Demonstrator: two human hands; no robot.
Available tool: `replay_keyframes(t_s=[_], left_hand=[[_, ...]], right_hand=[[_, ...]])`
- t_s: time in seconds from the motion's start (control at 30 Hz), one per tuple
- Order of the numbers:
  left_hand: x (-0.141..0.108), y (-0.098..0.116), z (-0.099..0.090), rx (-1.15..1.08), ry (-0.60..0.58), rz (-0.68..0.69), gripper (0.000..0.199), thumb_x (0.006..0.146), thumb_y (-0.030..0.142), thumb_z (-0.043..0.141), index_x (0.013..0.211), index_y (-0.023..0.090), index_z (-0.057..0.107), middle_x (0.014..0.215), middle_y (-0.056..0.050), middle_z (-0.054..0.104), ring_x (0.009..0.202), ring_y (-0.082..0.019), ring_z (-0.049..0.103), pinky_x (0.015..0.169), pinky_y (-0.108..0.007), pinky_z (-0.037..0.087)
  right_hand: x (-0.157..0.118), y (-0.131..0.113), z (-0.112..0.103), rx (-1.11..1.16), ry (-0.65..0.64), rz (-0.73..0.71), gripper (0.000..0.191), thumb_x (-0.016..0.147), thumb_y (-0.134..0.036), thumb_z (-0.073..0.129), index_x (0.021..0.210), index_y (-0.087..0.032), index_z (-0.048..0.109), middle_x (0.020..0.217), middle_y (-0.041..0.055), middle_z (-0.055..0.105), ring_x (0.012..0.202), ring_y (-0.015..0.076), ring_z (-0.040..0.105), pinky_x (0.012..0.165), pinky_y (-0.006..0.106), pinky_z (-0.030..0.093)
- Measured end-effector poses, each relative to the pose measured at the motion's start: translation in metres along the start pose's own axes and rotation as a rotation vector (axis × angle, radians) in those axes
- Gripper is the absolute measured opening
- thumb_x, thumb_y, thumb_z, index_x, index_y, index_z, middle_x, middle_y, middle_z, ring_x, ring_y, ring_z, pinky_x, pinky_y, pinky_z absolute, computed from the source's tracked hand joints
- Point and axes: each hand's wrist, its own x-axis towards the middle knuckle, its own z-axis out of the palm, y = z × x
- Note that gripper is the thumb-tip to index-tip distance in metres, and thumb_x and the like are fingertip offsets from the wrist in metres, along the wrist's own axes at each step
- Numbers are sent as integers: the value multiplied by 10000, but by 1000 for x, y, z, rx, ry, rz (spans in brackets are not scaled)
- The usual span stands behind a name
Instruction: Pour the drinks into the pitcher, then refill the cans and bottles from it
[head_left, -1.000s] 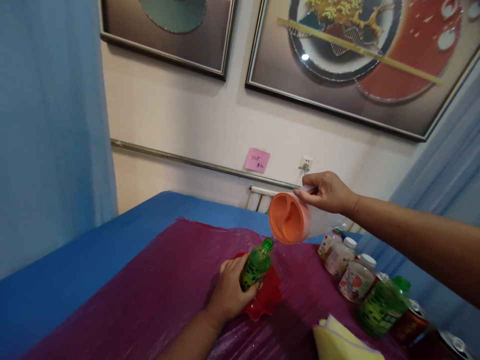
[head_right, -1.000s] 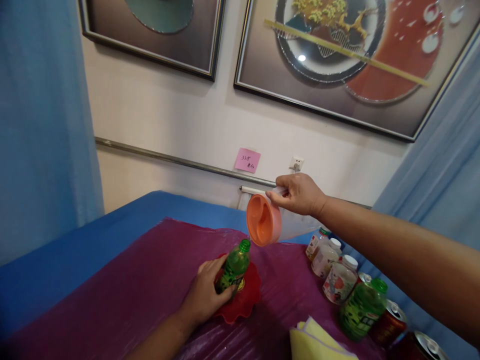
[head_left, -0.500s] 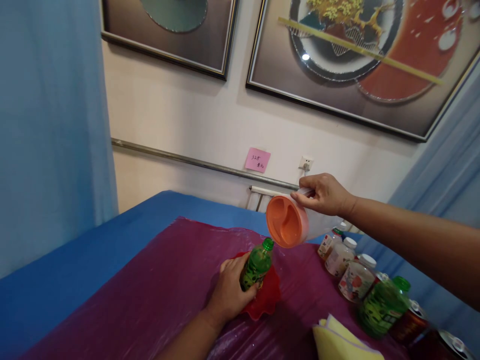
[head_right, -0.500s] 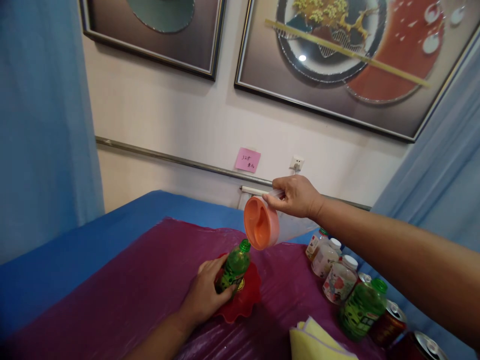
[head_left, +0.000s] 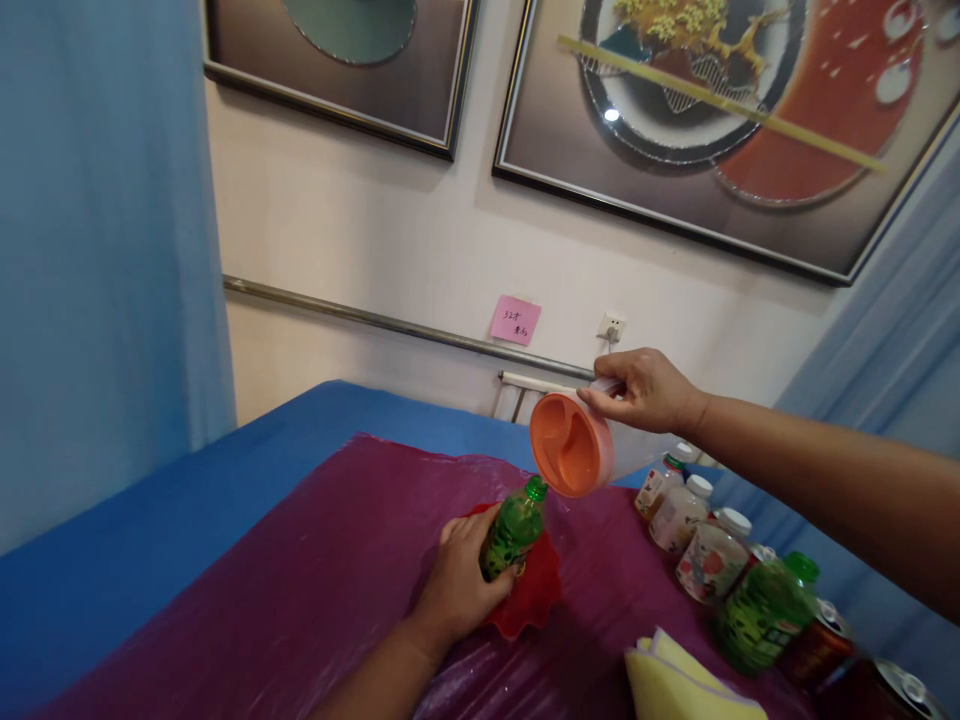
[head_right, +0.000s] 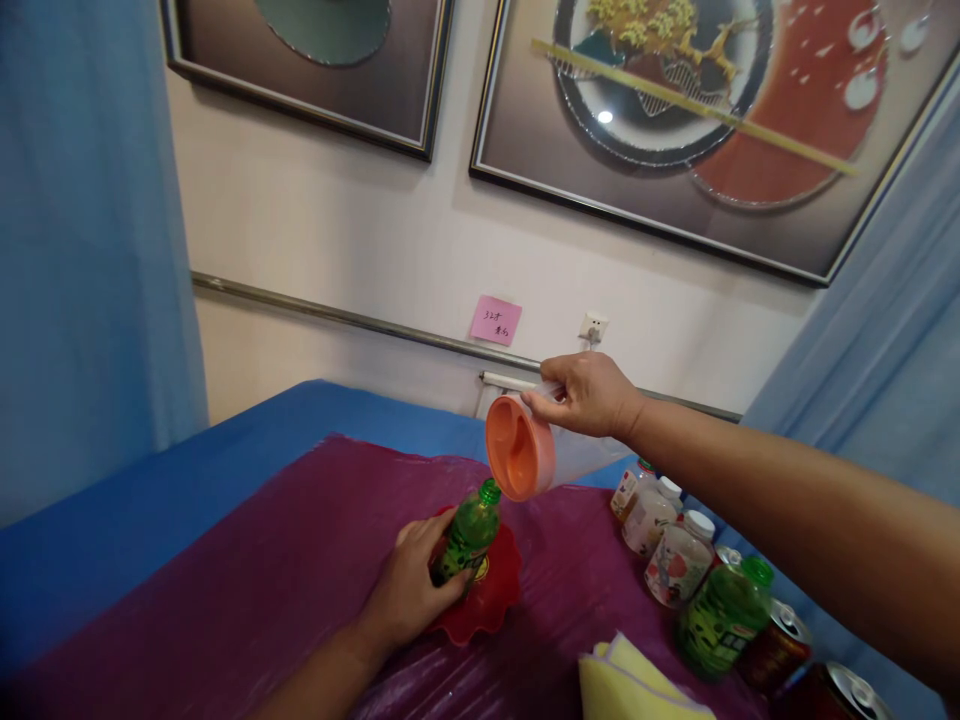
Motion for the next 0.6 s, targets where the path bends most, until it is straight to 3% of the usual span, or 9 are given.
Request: replay_keyframes(t_s=[0.6], left_hand=[[-1,2,-1,-17,-9,-8,674,727,257,744,1376,255,564,1306,-79,706,1198,-310,635,1070,-500,422]], right_hand=[[1,-3,1,-16,-19,-12,410,838,-529,500,592,-235,354,541,-32,389,519,106,330,557,282,224]])
